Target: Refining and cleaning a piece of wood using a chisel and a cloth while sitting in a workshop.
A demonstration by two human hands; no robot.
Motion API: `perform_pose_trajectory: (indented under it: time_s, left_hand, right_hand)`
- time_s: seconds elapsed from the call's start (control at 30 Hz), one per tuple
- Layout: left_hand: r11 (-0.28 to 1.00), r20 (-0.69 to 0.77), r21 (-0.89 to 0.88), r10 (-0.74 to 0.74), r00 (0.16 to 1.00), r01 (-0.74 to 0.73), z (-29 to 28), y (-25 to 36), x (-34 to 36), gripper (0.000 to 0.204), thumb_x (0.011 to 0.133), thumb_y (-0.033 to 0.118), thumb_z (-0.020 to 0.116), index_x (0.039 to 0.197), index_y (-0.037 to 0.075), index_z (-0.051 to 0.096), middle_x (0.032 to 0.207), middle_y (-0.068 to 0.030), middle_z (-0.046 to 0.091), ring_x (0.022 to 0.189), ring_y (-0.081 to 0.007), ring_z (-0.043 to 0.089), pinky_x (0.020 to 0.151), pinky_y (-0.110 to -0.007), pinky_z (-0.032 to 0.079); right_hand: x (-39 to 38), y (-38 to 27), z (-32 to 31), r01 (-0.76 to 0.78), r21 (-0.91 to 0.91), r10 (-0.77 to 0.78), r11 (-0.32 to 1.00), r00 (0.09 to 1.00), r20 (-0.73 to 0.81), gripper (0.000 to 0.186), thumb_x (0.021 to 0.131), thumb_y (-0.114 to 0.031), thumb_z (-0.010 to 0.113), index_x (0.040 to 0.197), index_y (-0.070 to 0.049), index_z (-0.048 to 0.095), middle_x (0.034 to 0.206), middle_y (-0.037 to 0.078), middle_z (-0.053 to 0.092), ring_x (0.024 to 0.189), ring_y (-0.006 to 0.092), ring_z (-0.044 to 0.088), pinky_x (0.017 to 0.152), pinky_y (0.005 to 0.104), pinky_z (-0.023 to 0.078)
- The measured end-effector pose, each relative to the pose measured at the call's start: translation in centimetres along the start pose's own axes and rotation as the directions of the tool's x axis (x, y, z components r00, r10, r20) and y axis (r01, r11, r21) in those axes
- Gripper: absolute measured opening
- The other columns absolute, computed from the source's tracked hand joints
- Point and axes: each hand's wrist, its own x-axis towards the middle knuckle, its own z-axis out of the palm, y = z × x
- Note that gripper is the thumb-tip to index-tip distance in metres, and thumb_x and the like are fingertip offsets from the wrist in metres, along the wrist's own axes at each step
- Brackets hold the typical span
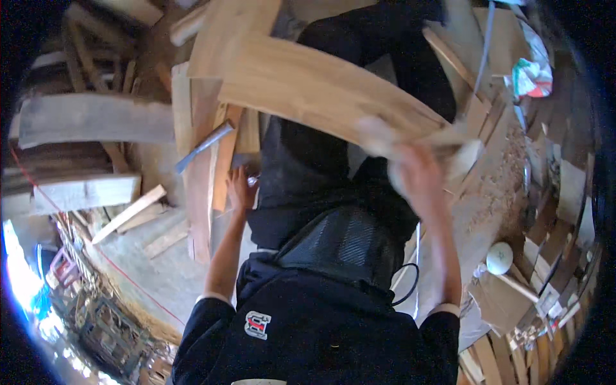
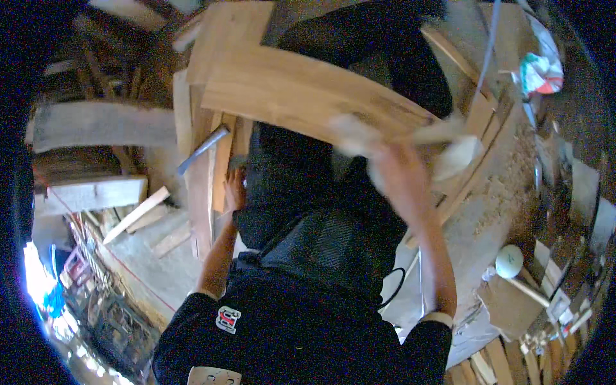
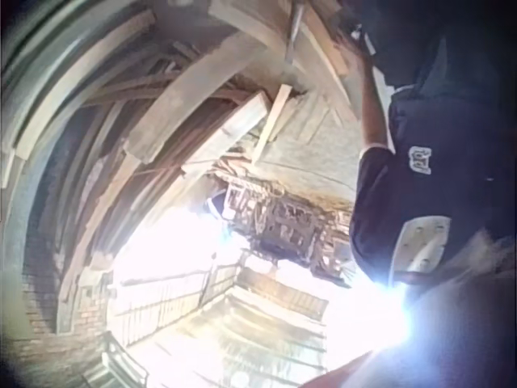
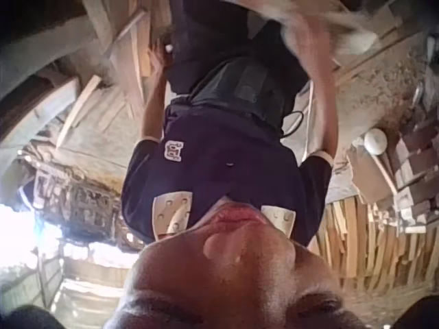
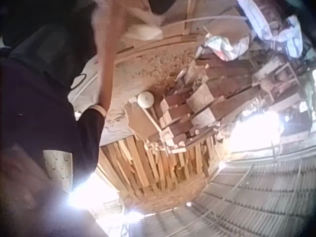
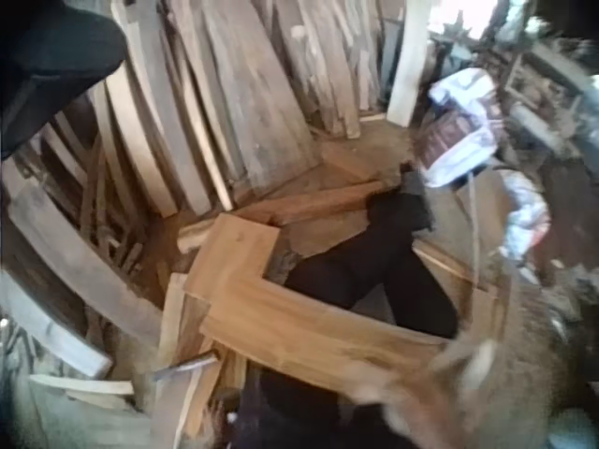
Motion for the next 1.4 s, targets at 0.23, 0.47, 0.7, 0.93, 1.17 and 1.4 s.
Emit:
perform_pose_trajectory:
  time_s: [0.23, 0.47, 0.7, 0.93, 1.17, 1.4]
  left_hand:
    - [0.932, -0.213, -0.355, -0.156, 0.964, 0.073, -6.5, 0.7, 3.4, 0.015, 0.079, 0.02, 0.078, 0.084, 0.012, 0.067, 0.081, -0.0032, 0.062, 0.083, -0.0225, 0.058, 0.075, -0.04, 0.042]
    - [0.334, -0.28, -0.94, -0.646, 0.71, -0.067, -22.6, 7.6, 14.0, 0.023, 0.088, 0.022, 0.075, 0.095, 0.003, 0.064, 0.081, -0.0026, 0.061, 0.079, -0.0121, 0.059, 0.07, -0.028, 0.049]
    - [0.746, -0.396, -0.425, 0.356, 0.846, -0.513, -27.1, 22.0, 15.9, 0.032, 0.077, 0.013, 0.077, 0.109, 0.009, 0.069, 0.114, -0.0122, 0.066, 0.11, -0.0309, 0.061, 0.094, -0.04, 0.049]
    - [0.563, -0.097, -0.304, 0.784, 0.613, -0.769, -25.2, 24.6, 11.9, 0.068, 0.075, 0.038, 0.078, 0.135, 0.016, 0.055, 0.147, -0.0136, 0.046, 0.139, -0.0323, 0.04, 0.114, -0.046, 0.033]
    - [0.874, -0.241, -0.057, 0.456, 0.857, -0.482, -25.3, 21.8, 16.8, 0.081, 0.08, 0.038, 0.074, 0.143, -0.003, 0.043, 0.151, -0.0237, 0.039, 0.142, -0.0387, 0.035, 0.118, -0.05, 0.026]
    - [0.442, -0.034, -0.433, 0.863, 0.504, -0.786, -22.7, 30.9, 10.4, 0.085, 0.076, 0.046, 0.075, 0.142, 0.0, 0.045, 0.152, -0.0161, 0.039, 0.142, -0.0335, 0.035, 0.119, -0.046, 0.024]
  right_hand:
    - [3.4, 6.5, -3.9, -0.325, 0.205, 0.382, 0.923, 0.826, -0.413, 0.021, 0.094, -0.011, 0.058, 0.113, -0.003, 0.06, 0.101, 0.018, 0.064, 0.089, 0.036, 0.064, 0.077, 0.0429, 0.052]
    - [-2.1, -2.1, -1.1, 0.05, 0.094, -0.052, 0.994, 0.999, 0.017, 0.025, 0.088, -0.009, 0.068, 0.112, -0.01, 0.062, 0.102, 0.013, 0.063, 0.099, 0.0343, 0.063, 0.083, 0.0434, 0.053]
    - [-0.8, 1.3, -1.8, -0.116, 0.192, 0.175, 0.975, 0.93, -0.325, 0.025, 0.091, -0.015, 0.065, 0.113, -0.004, 0.06, 0.11, 0.018, 0.061, 0.104, 0.036, 0.059, 0.093, 0.0469, 0.046]
    - [-1.6, 2.8, -1.4, -0.328, -0.254, 0.212, 0.91, 0.894, -0.394, 0.088, 0.089, -0.047, 0.064, 0.152, 0.002, 0.028, 0.159, 0.024, 0.022, 0.147, 0.0462, 0.019, 0.12, 0.0551, 0.008]
    - [-1.2, 3.6, -1.4, -0.375, -0.205, 0.26, 0.904, 0.863, -0.432, 0.057, 0.101, -0.027, 0.049, 0.147, 0.003, 0.038, 0.152, 0.026, 0.035, 0.144, 0.0409, 0.03, 0.117, 0.0489, 0.023]
    - [-2.1, 5.0, -2.4, -0.556, 0.229, 0.574, 0.799, 0.592, -0.565, 0.042, 0.107, -0.027, 0.038, 0.111, 0.006, 0.064, 0.1, 0.025, 0.069, 0.101, 0.0386, 0.065, 0.084, 0.0435, 0.049]
